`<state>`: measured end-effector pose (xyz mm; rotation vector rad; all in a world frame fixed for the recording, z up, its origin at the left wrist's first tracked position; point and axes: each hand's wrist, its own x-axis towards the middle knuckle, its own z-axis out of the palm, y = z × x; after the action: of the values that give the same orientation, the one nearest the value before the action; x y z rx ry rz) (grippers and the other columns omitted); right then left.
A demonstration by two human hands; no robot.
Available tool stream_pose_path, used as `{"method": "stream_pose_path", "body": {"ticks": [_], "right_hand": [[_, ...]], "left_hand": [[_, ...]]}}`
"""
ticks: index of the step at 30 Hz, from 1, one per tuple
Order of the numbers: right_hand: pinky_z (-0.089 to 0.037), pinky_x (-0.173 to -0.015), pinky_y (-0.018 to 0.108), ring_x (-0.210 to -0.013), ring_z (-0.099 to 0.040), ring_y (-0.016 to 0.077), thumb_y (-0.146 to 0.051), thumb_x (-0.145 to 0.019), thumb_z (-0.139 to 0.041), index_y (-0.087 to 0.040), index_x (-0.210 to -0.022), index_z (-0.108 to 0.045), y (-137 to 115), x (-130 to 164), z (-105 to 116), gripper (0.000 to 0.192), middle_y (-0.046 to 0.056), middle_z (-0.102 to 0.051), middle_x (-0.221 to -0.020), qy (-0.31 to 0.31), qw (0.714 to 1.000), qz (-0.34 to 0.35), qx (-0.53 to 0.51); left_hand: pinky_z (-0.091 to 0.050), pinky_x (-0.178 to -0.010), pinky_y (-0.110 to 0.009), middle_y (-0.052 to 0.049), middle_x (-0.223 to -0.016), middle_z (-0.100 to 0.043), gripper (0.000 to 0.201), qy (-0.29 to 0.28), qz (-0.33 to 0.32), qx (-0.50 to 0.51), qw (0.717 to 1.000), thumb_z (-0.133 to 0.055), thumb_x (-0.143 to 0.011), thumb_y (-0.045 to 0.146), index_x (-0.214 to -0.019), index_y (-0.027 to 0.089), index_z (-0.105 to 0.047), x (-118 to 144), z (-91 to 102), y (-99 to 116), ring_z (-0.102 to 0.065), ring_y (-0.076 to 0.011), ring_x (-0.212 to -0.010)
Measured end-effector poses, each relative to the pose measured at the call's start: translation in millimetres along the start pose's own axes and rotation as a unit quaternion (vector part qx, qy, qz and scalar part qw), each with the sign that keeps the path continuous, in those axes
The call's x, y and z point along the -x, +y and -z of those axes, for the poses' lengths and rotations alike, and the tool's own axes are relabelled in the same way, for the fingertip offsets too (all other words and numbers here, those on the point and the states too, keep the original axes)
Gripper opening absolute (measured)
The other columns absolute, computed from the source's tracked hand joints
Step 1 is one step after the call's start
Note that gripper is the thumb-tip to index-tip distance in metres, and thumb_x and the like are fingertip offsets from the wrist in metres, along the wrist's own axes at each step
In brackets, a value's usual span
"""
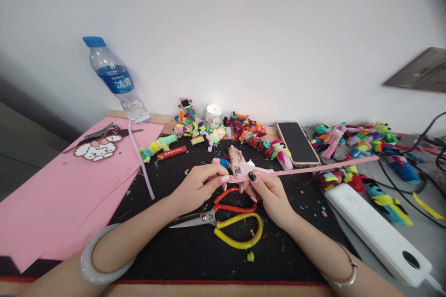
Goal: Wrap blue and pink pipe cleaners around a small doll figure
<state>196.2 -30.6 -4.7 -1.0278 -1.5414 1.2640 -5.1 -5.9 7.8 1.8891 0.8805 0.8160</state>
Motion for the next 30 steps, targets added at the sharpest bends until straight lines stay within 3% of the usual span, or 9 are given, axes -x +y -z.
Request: {"method": "stream_pose_path", "body": {"ticks": [4, 10, 23, 30], "right_hand": [[-0.027, -0.045, 0.024, -0.042, -0.036, 0.0082, -0.044, -0.089, -0.044, -0.015, -0.062, -0.061, -0.9, -0.2, 0.0, 0.043, -0.004, -0.041, -0.045, -0.005, 1.000, -0.006, -0.013], [-0.023, -0.043, 0.023, -0.042, -0.033, 0.0077, -0.043, -0.089, -0.043, -0.016, -0.050, -0.049, -1.1, -1.1, 0.0, 0.048, -0.003, -0.038, -0.045, -0.014, 1.000, 0.000, 0.006], [-0.028, -0.047, 0.021, -0.048, -0.034, 0.0073, -0.034, -0.092, -0.038, -0.016, -0.053, -0.040, 0.8, 0.4, -0.3, 0.043, -0.004, -0.037, -0.051, -0.102, 0.988, 0.030, 0.113], [-0.028, -0.047, 0.020, -0.045, -0.036, 0.0059, -0.024, -0.091, -0.039, -0.015, -0.057, -0.051, -3.5, 0.2, -2.4, 0.038, -0.005, -0.041, -0.050, -0.156, 0.968, 0.085, 0.176]], "left_hand": [[-0.038, -0.062, -0.018, 0.002, -0.067, -0.057, 0.020, -0.018, -0.018, -0.049, 0.998, -0.044, -0.089, 0.023, -0.078, 0.014, -0.058, 0.6, 0.4, -1.1, -0.049, -0.0081, -0.061], [-0.038, -0.065, -0.018, 0.001, -0.070, -0.057, 0.020, -0.116, -0.041, -0.049, 0.991, -0.041, -0.089, 0.019, -0.079, 0.015, -0.057, 0.7, -1.5, -0.3, -0.049, -0.0090, -0.065], [-0.039, -0.067, -0.018, 0.000, -0.073, -0.058, 0.016, -0.215, -0.071, -0.069, 0.972, -0.044, -0.087, 0.015, -0.081, 0.014, -0.059, 0.2, -1.6, 4.0, -0.052, -0.0102, -0.068], [-0.041, -0.067, -0.019, -0.002, -0.074, -0.062, 0.017, -0.265, -0.064, -0.049, 0.961, -0.045, -0.087, 0.016, -0.085, 0.014, -0.062, 1.8, -3.5, 4.2, -0.056, -0.0109, -0.067]]}}
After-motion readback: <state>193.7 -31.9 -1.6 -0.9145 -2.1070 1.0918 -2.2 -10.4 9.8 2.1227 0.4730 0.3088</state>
